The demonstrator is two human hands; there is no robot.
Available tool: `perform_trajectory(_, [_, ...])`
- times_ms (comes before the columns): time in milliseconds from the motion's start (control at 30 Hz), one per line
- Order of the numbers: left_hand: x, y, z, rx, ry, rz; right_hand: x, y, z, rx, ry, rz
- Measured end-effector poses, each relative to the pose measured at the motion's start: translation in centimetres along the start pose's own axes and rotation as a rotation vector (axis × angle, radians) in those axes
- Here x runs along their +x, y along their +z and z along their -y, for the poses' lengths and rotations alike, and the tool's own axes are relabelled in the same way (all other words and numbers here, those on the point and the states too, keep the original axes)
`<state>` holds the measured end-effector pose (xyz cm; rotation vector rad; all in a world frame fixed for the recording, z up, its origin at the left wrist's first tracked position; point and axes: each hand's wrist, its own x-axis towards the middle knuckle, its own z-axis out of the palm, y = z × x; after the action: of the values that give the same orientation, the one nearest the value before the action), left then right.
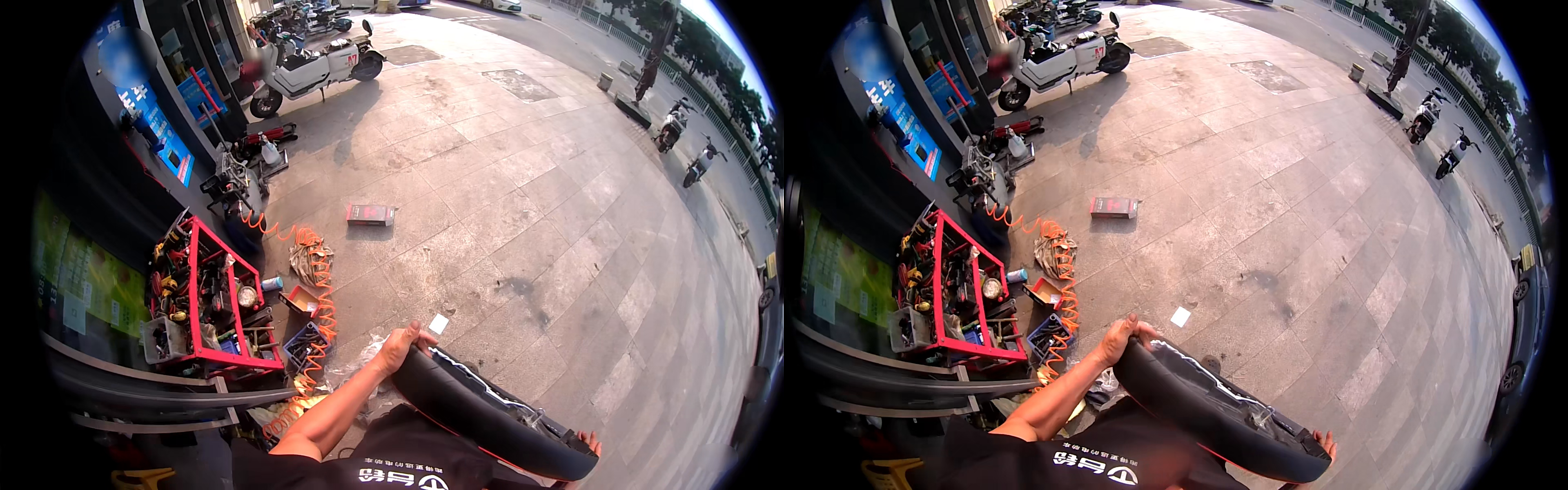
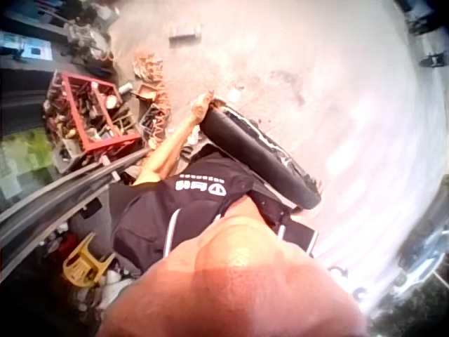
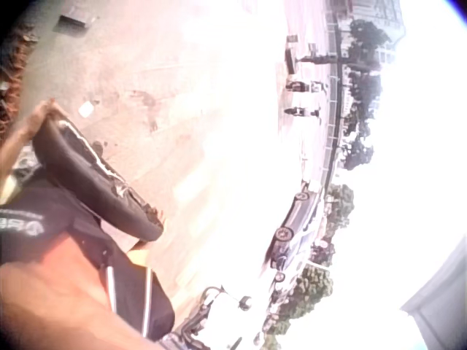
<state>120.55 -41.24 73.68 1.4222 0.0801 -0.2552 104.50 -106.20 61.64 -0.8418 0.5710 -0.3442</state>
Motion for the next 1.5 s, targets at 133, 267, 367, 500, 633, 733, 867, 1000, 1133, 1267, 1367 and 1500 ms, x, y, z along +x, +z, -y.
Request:
perform_trajectory(133, [5.7,-2.4,-2.3,-0.12,-0.081,-0.184,9.3,20.0,2.8,-0.136,0.02,0.101])
perform_trajectory(267, [13.4,-3.8,-3.4,-0.257,-0.13,-0.359,21.0,31.7,3.5,-0.304,0.108,0.289])
perform_trajectory(367, [20.4,-6.8,-2.6,-0.283,-0.14,-0.432,29.6,38.9,1.0,-0.373,0.13,0.176])
perform_trajectory(500, [30.6,-12.5,-5.5,-0.115,0.045,-0.389,39.2,47.6,-3.7,-0.391,0.132,0.186])
perform_trajectory(633, [43.2,-19.5,-12.5,-0.112,-0.085,-0.464,44.8,61.5,-6.0,-0.49,0.228,0.168])
perform_trajectory(733, [50.7,-26.1,-14.4,-0.094,-0.024,-0.529,49.3,72.1,-8.9,-0.54,0.243,0.191])
perform_trajectory(867, [58.2,-35.8,-18.2,-0.132,0.0,-0.658,51.1,88.7,-13.5,-0.626,0.257,0.277])
perform_trajectory(1000, [63.8,-45.3,-16.2,-0.247,-0.014,-0.826,54.5,106.1,-22.7,-0.774,0.28,0.398])
perform_trajectory(1133, [71.3,-52.8,-14.3,-0.339,-0.026,-1.069,66.1,125.5,-31.4,-0.939,0.465,0.769])
perform_trajectory(1267, [67.7,-47.9,-9.1,-0.787,-0.127,-1.493,64.1,143.4,-41.4,-1.097,-0.468,1.684])
perform_trajectory(1367, [63.9,-39.9,-6.5,-1.19,-0.218,-1.646,52.4,153.9,-49.5,-1.286,0.157,1.79])
perform_trajectory(1500, [62.0,-25.1,1.7,-1.788,0.248,-2.019,29.7,153.4,-56.4,-1.304,0.414,2.467])
